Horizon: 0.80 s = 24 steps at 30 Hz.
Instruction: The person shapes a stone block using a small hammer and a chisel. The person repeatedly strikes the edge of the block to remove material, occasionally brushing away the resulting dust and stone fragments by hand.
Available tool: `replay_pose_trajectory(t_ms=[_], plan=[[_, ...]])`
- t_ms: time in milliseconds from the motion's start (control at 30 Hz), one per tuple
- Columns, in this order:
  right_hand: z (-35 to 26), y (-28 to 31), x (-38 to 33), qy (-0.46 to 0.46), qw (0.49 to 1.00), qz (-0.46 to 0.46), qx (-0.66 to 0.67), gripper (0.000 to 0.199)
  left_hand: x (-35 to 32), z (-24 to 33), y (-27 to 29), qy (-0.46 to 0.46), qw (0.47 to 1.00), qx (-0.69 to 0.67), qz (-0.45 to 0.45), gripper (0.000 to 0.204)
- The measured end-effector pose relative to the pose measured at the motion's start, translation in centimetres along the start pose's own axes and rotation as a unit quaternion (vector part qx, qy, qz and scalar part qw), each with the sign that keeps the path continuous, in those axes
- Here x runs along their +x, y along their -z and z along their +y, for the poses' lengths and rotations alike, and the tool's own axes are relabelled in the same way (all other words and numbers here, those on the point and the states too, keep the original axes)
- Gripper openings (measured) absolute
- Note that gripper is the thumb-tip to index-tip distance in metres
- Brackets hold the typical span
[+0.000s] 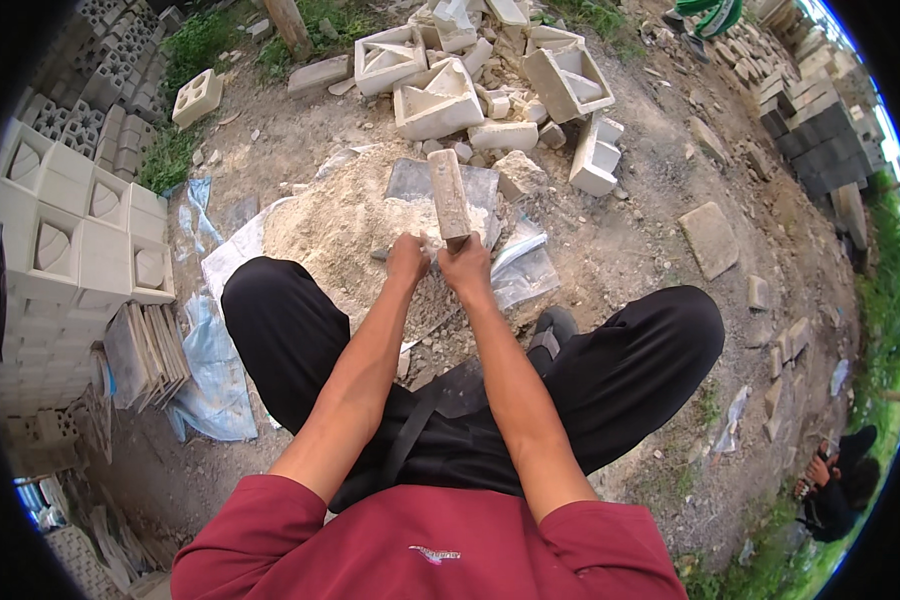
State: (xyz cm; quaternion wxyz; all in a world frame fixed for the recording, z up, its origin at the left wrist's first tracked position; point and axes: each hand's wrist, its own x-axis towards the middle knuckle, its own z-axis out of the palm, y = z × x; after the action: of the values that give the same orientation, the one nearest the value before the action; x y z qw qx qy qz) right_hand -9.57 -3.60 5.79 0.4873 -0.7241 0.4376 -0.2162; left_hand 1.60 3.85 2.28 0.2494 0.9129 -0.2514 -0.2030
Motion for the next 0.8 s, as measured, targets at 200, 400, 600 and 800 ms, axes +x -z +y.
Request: replay_pose_trajectory(t_ms=[200,400,600,800], plan=[[3.2,0.5,0.4,-0.109,0.986,-0.094,-0.089,0.046,-0.3,1.5,1.3,0.003,0.999,-0.017,-0.048,0.024],[-0.9,-0.4,0.3,0.006,1.000,0.017,-0.003,0.043,-0.6,-0.4,0.8,0.006,0.999,0.008,0.032,0.019],[4.6,-0.7,-0.7,-0.059,0.988,-0.061,-0.131,0.051,-0.7,1.9,1.7,-0.003,0.999,-0.014,-0.032,0.027],[1.1,-0.5,0.7,-0.031,0.993,-0.042,-0.104,0.044,-0.5,0.5,0.8,0.037,0.999,-0.028,-0.010,0.013]])
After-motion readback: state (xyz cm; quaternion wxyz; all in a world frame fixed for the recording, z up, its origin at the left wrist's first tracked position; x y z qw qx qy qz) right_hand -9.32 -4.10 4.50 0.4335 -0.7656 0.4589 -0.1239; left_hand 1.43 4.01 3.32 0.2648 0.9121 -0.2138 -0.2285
